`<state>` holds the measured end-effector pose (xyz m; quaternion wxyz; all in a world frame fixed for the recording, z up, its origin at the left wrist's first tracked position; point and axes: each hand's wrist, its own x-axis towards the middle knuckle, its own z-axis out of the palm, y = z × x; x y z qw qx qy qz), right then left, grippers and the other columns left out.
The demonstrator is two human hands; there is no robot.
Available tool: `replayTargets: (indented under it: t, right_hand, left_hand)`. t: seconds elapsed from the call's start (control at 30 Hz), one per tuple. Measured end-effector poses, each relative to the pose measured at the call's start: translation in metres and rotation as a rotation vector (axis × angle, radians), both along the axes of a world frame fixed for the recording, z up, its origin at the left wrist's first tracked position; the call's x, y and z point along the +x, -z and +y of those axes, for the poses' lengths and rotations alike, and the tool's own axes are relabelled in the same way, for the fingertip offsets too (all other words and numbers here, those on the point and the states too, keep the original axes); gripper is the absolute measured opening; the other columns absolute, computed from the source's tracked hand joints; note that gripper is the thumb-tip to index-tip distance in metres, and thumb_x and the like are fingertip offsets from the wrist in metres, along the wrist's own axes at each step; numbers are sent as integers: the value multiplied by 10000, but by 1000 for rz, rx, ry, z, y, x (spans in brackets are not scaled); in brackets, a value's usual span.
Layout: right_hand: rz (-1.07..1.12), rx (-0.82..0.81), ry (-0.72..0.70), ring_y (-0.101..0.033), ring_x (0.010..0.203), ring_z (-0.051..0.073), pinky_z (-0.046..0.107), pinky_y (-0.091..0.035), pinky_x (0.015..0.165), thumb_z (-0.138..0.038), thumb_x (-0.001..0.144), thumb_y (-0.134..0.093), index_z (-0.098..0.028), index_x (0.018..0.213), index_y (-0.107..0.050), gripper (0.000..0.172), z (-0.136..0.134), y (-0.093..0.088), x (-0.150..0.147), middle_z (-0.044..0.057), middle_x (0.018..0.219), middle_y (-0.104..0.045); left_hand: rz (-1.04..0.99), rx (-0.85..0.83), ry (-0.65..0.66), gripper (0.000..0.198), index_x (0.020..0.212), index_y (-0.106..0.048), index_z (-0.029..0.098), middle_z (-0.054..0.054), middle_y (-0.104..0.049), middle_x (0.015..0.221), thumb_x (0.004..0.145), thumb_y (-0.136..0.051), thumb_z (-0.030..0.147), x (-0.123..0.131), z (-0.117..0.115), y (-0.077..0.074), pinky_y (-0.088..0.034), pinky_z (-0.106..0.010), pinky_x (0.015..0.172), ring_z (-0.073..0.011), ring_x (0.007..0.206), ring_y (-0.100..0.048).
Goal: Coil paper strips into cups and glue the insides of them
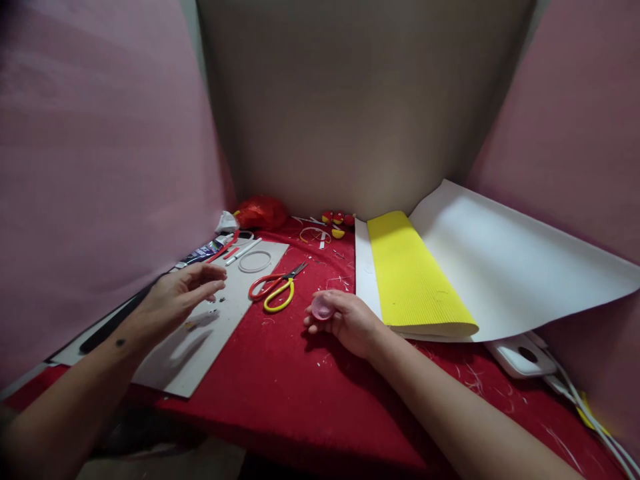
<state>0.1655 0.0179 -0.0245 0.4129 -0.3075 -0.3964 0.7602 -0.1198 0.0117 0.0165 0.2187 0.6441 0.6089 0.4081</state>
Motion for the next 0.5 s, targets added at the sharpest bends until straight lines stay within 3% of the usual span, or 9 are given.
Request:
replayTargets:
  t: [0.2,0.37,0.5]
  right_hand:
    - [-250,190,19,-603,642,168,297,-439,609,-293,751,-570,-179,831,-536,144,3,-1,-20,31,669,-615]
    - [-591,478,66,-544,594,138,266,-395,582,-216,713,-504,-177,803,-559,112,10,5,-32,4,631,-593]
    - [-768,639,135,-543,587,152,284,-416,598,-228,746,-438,-178,818,-571,159,14,11,-33,16,633,-603]
  left_hand:
    - [-30,25,-135,316,852,-613,170,-50,-627,821,645,-623,409,-30,-10,-6,-479,-280,609,-168,690,-567]
    - [-41,45,-169,320,843,-614,182,-38,-640,801,626,-600,417,-51,-18,-8,-484,-272,585,-173,677,-581]
    - [252,23,-298,335,943,-598,191,-38,-668,888,722,-484,416,-69,-10,-13,-487,-270,660,-178,744,-622]
